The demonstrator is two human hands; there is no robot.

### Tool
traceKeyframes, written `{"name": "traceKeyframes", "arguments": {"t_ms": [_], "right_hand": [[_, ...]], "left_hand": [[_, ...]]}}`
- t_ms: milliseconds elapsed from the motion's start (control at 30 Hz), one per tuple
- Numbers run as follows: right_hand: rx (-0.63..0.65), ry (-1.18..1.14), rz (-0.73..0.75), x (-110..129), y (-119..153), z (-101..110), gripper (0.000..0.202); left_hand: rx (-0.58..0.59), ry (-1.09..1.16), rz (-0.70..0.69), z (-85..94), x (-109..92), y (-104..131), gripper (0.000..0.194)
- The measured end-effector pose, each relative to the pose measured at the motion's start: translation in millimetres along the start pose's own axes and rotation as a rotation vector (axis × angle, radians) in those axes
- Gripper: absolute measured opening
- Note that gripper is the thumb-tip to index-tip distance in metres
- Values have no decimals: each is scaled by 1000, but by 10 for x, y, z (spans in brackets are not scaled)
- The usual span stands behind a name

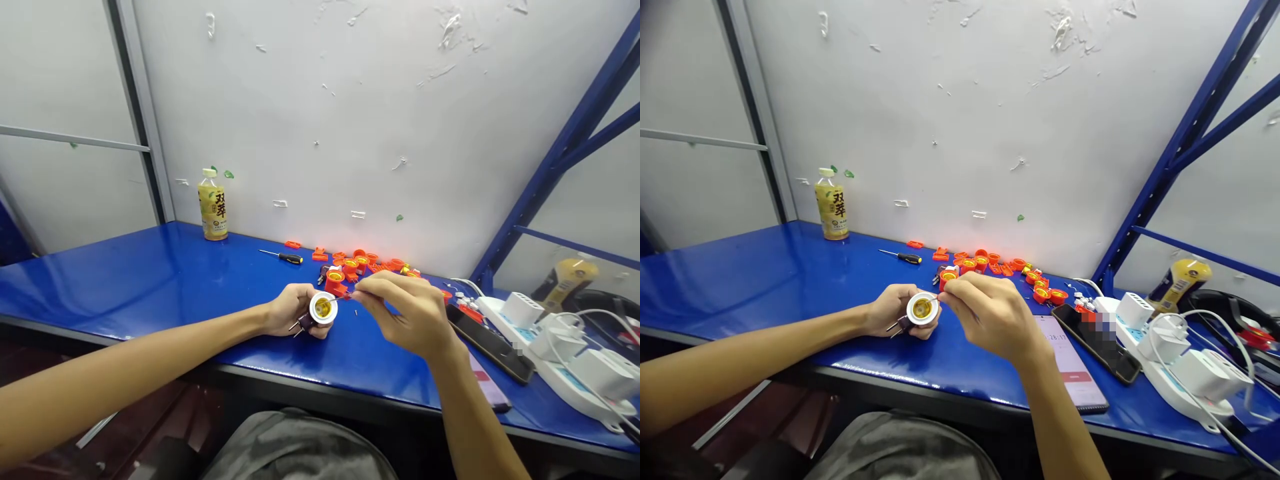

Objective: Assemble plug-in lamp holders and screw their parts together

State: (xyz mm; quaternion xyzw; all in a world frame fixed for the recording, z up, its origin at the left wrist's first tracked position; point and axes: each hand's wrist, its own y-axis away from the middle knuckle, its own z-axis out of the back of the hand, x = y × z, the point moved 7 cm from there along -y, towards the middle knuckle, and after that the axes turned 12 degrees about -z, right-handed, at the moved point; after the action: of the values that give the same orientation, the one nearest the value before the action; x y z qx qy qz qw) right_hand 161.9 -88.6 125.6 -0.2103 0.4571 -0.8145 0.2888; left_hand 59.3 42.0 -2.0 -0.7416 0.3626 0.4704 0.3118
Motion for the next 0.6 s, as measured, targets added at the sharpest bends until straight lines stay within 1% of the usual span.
{"name": "traceKeyframes", "arguments": {"t_ms": [100,167,267,333,433,600], "right_hand": [[52,18,26,60,-21,-35,7],[89,53,41,107,-50,-67,10],[117,122,54,157,-121,-114,17],[111,195,68,170,-181,-145,27],[91,341,74,146,-276,-195,46],[33,546,65,102,-380,-280,60]], "left_hand": [[-8,0,16,20,14,6,26],[1,-7,43,28,22,19,30],[22,-28,147,35,60,51,36],[8,-38,199,57,79,63,39],[-35,-49,194,100,81,49,41],[-77,-50,146,129,80,27,39]]}}
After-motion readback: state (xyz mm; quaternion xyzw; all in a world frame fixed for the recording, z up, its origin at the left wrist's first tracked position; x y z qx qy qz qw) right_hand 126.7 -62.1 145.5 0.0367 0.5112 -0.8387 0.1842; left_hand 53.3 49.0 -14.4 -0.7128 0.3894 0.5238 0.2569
